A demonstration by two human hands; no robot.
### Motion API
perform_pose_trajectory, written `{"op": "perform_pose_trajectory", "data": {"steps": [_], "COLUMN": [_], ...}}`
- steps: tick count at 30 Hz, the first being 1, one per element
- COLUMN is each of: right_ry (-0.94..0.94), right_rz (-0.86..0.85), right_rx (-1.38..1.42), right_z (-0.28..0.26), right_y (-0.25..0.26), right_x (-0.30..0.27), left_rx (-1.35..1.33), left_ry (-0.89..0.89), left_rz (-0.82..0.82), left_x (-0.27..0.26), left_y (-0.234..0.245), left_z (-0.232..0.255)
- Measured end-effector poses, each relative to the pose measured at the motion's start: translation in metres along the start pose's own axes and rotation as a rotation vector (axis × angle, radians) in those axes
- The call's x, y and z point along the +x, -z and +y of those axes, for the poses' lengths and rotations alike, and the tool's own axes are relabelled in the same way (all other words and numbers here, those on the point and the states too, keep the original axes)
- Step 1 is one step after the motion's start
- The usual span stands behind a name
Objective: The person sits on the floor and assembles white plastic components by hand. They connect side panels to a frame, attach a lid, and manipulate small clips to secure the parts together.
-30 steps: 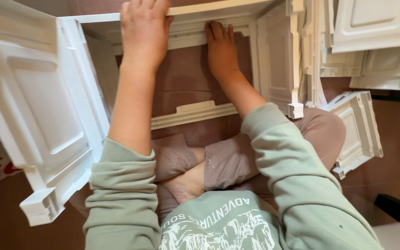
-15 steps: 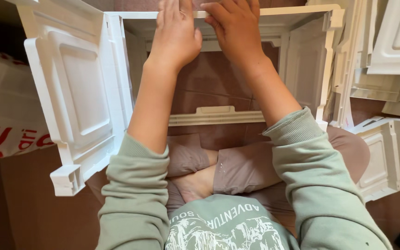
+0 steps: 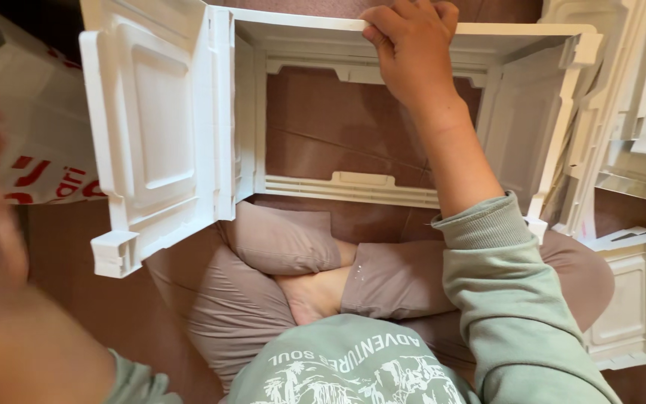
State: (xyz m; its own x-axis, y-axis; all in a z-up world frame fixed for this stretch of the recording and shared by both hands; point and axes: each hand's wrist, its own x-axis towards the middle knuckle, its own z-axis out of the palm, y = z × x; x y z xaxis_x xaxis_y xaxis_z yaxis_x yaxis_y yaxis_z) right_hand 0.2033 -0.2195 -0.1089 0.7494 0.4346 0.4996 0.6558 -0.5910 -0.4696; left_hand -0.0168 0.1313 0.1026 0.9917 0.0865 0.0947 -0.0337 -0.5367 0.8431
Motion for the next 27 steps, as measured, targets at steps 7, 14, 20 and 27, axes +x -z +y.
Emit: {"op": "perform_pose_trajectory", "data": {"steps": [7,14,20,27], "right_ry": [0.012,-0.065,-0.039,0.039], "right_rz": [-0.007,-0.112,-0.191,-0.34], "right_rx": [-0.014,-0.036,-0.173,0.047], "right_z": [-0.005,-0.01,-0.018,-0.062], "right_y": [0.005,0.009,0.013,-0.03], "right_x": [-0.001,0.002,0.016,0.061], "left_rx": [-0.539,-0.903,-0.989,-1.172], "left_ry": [0.261,0.493,0.47,0.524], "left_rz": [-0.173,-0.11,0.042,0.02], "left_x": [0.068,0.086,0.054,0.058], "left_y": [-0.013,-0.065,-0.078,-0.096], "left_z": [-0.118,-0.129,-0.138,-0.217]}}
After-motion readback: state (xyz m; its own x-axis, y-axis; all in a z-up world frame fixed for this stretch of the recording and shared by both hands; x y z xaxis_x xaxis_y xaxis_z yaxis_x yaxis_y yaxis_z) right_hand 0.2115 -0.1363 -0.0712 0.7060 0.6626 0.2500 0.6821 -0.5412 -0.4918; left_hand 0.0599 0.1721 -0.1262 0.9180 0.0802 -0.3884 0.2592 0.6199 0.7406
